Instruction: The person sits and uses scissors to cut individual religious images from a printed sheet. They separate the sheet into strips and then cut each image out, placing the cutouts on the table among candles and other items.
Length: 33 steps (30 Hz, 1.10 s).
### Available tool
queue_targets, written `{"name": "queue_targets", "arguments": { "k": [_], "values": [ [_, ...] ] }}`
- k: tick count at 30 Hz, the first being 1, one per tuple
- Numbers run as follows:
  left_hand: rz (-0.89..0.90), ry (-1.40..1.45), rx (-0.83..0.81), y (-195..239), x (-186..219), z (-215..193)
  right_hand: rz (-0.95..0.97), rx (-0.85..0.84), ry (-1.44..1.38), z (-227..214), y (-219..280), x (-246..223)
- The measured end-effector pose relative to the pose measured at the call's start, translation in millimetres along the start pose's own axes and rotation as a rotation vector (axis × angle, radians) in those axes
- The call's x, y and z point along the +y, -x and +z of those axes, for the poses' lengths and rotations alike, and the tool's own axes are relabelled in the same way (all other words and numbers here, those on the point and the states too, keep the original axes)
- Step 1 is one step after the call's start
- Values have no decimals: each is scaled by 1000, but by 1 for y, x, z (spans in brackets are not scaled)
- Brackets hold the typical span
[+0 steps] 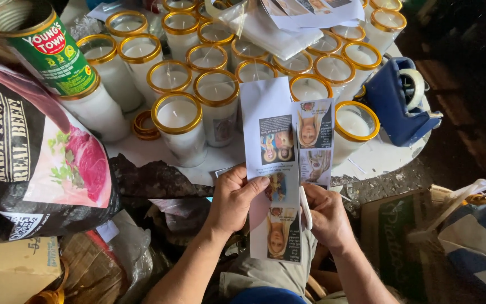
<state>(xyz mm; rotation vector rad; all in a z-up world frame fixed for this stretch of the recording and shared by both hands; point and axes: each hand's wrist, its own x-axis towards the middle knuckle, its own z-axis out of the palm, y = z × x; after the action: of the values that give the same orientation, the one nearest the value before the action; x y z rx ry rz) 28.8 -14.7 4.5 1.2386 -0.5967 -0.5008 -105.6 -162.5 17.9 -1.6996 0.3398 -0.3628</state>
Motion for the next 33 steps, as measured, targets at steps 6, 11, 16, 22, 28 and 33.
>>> {"name": "queue_targets", "arguments": {
  "k": [6, 11, 16, 22, 28, 33],
  "values": [
    [19, 51, 26, 0, 15, 7, -93, -18, -64, 4, -10, -6],
    [14, 45, 34, 1, 21, 8, -166, -15, -105, -6, -22, 21],
    [-1, 38, 44, 1, 21, 7, -184, -29, -98, -18, -30, 51],
    [20, 5, 42, 0, 21, 11, -239, 6, -28, 1, -36, -4],
    [-34, 33, 41, -1, 23, 9, -279, 25, -61, 4, -40, -2],
    [-57, 19, 62, -1, 28, 6, -278, 44, -61, -2, -49, 27]
  ]
}}
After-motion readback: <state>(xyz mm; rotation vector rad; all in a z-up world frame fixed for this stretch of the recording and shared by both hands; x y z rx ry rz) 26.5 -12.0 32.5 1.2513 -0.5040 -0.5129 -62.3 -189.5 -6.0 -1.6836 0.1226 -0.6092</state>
